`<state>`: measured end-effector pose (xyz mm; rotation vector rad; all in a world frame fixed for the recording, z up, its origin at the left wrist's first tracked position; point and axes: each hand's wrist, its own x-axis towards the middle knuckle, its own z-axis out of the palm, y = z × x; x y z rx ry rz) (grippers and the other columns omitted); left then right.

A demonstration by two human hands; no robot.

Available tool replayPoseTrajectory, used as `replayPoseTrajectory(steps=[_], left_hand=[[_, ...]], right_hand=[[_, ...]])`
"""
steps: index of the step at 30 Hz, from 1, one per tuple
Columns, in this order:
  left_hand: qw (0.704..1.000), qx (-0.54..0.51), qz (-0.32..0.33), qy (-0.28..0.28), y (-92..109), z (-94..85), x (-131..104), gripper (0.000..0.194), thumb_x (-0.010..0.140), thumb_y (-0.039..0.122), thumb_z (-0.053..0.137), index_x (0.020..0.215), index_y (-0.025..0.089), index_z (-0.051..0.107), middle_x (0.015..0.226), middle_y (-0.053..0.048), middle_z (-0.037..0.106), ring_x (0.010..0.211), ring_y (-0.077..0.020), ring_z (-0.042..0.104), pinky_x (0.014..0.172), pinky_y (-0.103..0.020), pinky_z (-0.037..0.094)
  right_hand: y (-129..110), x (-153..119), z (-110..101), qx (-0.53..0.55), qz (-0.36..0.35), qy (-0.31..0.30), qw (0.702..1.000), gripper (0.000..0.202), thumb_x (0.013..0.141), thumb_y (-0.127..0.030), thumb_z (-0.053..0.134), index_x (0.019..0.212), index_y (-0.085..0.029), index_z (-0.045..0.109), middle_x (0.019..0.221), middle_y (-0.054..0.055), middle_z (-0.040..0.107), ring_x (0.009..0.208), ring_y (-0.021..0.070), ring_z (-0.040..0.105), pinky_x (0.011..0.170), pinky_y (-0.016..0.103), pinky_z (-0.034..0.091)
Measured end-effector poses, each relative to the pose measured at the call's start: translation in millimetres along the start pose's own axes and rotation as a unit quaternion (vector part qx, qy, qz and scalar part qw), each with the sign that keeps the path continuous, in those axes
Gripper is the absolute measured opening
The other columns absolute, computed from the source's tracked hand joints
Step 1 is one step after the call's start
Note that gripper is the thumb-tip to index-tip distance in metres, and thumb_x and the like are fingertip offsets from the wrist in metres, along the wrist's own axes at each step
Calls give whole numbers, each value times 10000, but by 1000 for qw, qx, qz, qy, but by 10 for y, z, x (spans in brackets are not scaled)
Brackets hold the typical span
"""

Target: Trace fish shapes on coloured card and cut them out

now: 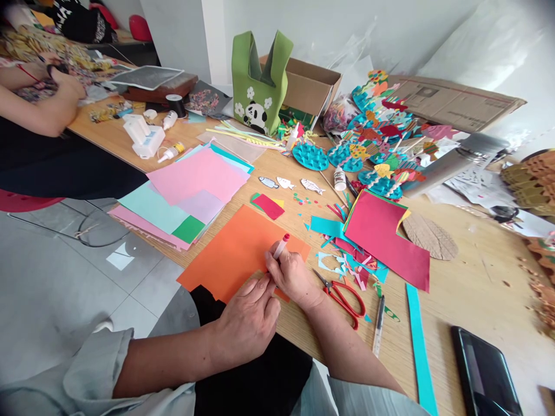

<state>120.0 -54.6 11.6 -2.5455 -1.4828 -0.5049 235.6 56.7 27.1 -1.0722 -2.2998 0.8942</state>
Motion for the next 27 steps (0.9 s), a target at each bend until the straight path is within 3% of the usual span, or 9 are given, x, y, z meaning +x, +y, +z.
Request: replayPoseTrajectory(steps=[27], left_hand=[[1000,-2,-3,6,5,13,-3,85,850,174,470,849,131,544,1167,-227,630,1173,-321,556,1049,-440,328]], right_hand=[[51,-8,22,25,8,30,999,232,963,-341,386,761,-226,399,561,-48,434,455,104,422,463,237,356]])
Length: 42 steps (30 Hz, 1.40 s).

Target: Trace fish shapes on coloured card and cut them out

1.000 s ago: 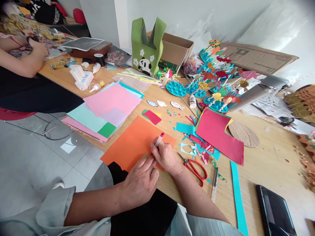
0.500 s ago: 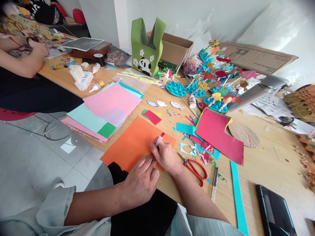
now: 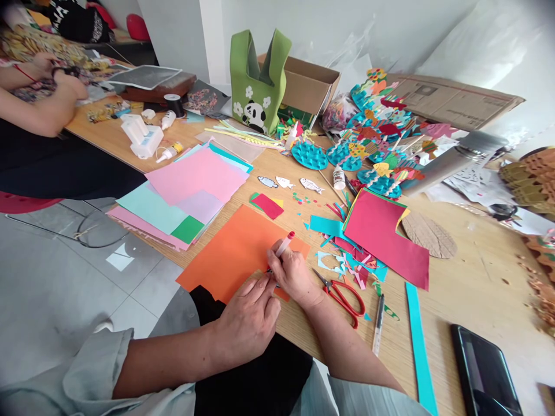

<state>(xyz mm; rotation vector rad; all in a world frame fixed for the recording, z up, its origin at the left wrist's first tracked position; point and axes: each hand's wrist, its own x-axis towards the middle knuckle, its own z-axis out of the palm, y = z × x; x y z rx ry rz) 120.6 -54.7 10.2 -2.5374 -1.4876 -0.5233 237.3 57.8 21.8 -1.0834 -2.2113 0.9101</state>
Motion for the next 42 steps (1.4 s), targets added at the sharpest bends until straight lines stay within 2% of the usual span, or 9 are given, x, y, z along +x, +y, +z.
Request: replayPoseTrajectory(steps=[4,14,24,35,42], left_hand=[[1000,-2,3,-4,-6,0,4,87,844,180,479,851,127,547,1171,-230,627,1174,-325,554,1063,-448,315],[1000,9,7,-11,-15,-45,5,101,857,176,454,856,132,545,1158,-216,638,1170,-315,563,1053,-436,325],[1000,0,6,-11,-7,-18,3,99,853,178,454,848,136,544,1138,-213,643,1164,-317,564,1046,-432,336],[1000,-1,3,-1,-10,-14,7,102,845,172,462,850,126,554,1137,-224,640,1162,-321,566,1055,-434,331],[1000,0,0,11,-1,13,-8,92,839,177,476,841,128,554,1160,-228,633,1168,-323,560,1076,-445,306]], right_hand=[[-18,2,-6,1,4,12,1000,250,958,-350,390,744,-222,402,563,-46,434,464,101,418,467,233,363],[-24,-5,-16,1,-18,-14,1000,203,960,-298,392,774,-218,411,558,-63,414,442,92,414,455,224,347],[-2,-3,0,-43,-22,-25,999,193,965,-313,386,795,-224,409,550,-57,411,458,114,424,479,241,343],[6,-16,1,-36,-25,-9,999,199,962,-313,396,784,-225,404,556,-61,405,445,104,392,470,237,339],[-18,-15,-5,1,2,22,1000,226,953,-322,406,750,-223,404,556,-52,435,453,98,417,462,221,358]])
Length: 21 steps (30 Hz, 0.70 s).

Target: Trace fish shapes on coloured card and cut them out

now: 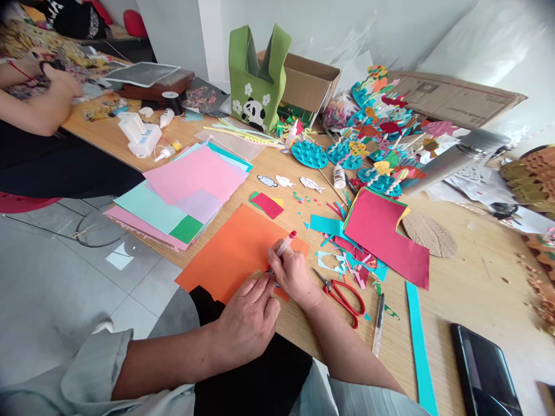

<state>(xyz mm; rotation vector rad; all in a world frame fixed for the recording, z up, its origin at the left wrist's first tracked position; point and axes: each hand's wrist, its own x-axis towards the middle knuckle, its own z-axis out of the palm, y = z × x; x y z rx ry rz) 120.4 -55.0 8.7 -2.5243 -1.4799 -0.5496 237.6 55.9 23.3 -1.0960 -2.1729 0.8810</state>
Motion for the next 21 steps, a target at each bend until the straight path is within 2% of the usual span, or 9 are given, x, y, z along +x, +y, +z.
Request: replayPoseTrajectory(steps=[21], left_hand=[[1000,-3,-3,-14,-4,-41,22,87,852,174,462,843,135,540,1137,-221,641,1150,-317,573,1038,-437,342]], right_hand=[[-37,28,1,-20,-7,-15,1000,217,945,-306,404,744,-224,408,529,-55,444,431,98,425,455,224,362]])
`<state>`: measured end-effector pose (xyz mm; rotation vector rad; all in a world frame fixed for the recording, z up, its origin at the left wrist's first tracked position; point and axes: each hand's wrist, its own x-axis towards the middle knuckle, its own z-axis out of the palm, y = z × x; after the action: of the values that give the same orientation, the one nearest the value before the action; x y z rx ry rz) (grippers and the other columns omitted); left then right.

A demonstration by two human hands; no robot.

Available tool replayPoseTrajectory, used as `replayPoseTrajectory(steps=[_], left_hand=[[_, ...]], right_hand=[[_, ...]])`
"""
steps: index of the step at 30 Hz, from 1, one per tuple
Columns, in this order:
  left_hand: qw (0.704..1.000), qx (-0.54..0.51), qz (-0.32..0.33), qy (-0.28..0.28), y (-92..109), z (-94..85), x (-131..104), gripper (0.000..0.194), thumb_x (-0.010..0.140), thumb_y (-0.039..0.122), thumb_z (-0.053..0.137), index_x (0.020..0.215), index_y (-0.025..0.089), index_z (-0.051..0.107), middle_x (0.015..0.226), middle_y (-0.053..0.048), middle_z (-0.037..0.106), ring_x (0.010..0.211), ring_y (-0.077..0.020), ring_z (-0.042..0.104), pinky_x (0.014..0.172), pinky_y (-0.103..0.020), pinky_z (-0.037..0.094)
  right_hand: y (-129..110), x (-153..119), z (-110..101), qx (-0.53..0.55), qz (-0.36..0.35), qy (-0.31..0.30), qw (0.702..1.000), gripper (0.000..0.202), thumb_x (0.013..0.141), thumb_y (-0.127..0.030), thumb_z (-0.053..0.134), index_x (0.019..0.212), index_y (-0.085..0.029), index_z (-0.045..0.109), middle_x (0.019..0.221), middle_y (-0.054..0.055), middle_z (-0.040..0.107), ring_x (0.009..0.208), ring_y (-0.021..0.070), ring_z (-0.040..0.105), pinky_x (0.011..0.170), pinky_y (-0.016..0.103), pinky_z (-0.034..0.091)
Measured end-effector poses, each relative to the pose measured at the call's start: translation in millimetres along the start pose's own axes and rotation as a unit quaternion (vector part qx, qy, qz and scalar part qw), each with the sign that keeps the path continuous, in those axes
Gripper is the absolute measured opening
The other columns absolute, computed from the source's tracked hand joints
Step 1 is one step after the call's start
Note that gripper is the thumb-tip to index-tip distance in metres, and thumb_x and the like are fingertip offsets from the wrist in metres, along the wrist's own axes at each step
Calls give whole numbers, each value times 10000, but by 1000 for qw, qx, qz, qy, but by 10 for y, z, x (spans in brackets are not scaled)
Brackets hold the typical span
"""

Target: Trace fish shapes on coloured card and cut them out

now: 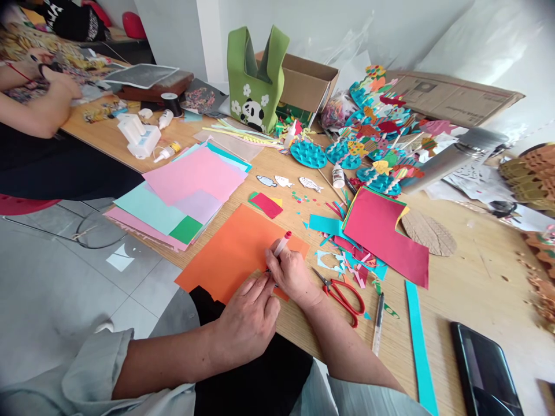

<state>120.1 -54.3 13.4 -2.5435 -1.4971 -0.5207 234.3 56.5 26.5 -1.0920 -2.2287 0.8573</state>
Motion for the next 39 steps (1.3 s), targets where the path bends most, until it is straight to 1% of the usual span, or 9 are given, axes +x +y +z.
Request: replayPoseTrajectory(steps=[15,21,23,25,28,30,33,35,39], left_hand=[[1000,0,2,-5,1,2,-4,115,862,172,450,870,122,554,1165,-224,629,1157,-320,567,1044,-446,342],[1000,2,4,4,-16,-6,-1,141,860,174,460,911,105,573,1218,-226,607,1177,-322,555,1036,-443,357],[1000,1,7,-1,-29,-30,16,152,860,164,457,927,100,578,1211,-222,611,1164,-318,561,1025,-443,370],[1000,-5,5,-6,-45,-61,46,148,852,149,459,921,100,580,1173,-212,626,1123,-314,580,998,-439,396],[1000,-23,3,-4,-68,-105,98,144,843,141,470,916,90,583,1082,-197,643,1035,-304,604,944,-427,437],[999,-40,2,-9,-84,-125,126,150,848,139,466,931,87,580,1027,-177,642,987,-289,605,912,-419,457],[997,-70,-6,-30,-113,-143,148,143,864,140,448,938,106,565,982,-142,625,955,-268,592,872,-412,478],[995,-88,-8,-42,-139,-154,155,140,872,144,443,952,122,556,989,-127,614,953,-261,582,856,-414,485],[991,-123,-11,-54,-193,-183,168,149,885,160,449,999,146,544,1047,-122,604,987,-258,570,866,-432,491]], right_hand=[[18,-10,17,-4,1,32,999,256,944,-358,414,725,-226,407,513,-54,438,423,100,413,447,233,356],[-13,-47,-73,75,41,195,977,309,970,-421,426,740,-216,457,512,-48,474,429,100,458,448,230,377],[-41,-40,-140,94,40,220,970,268,965,-433,446,819,-212,482,541,-46,508,439,103,487,447,228,396],[-80,-38,-223,108,21,216,970,229,961,-427,463,975,-205,519,650,-18,575,526,121,561,501,246,460],[-163,-79,-372,91,-1,186,978,254,972,-378,458,1157,-222,535,837,35,642,759,160,648,697,310,533],[-227,-151,-466,48,1,157,986,216,980,-337,449,1126,-235,571,904,46,660,845,171,654,763,318,522],[-303,-316,-543,-42,1,110,993,141,965,-276,478,990,-226,608,883,46,665,815,178,642,721,307,500],[-326,-439,-530,-86,-7,82,993,101,940,-214,509,962,-222,607,879,52,660,823,189,627,708,310,493],[-324,-622,-394,-122,-10,44,991,170,905,-112,515,1006,-224,592,921,65,643,871,212,598,703,321,497]])
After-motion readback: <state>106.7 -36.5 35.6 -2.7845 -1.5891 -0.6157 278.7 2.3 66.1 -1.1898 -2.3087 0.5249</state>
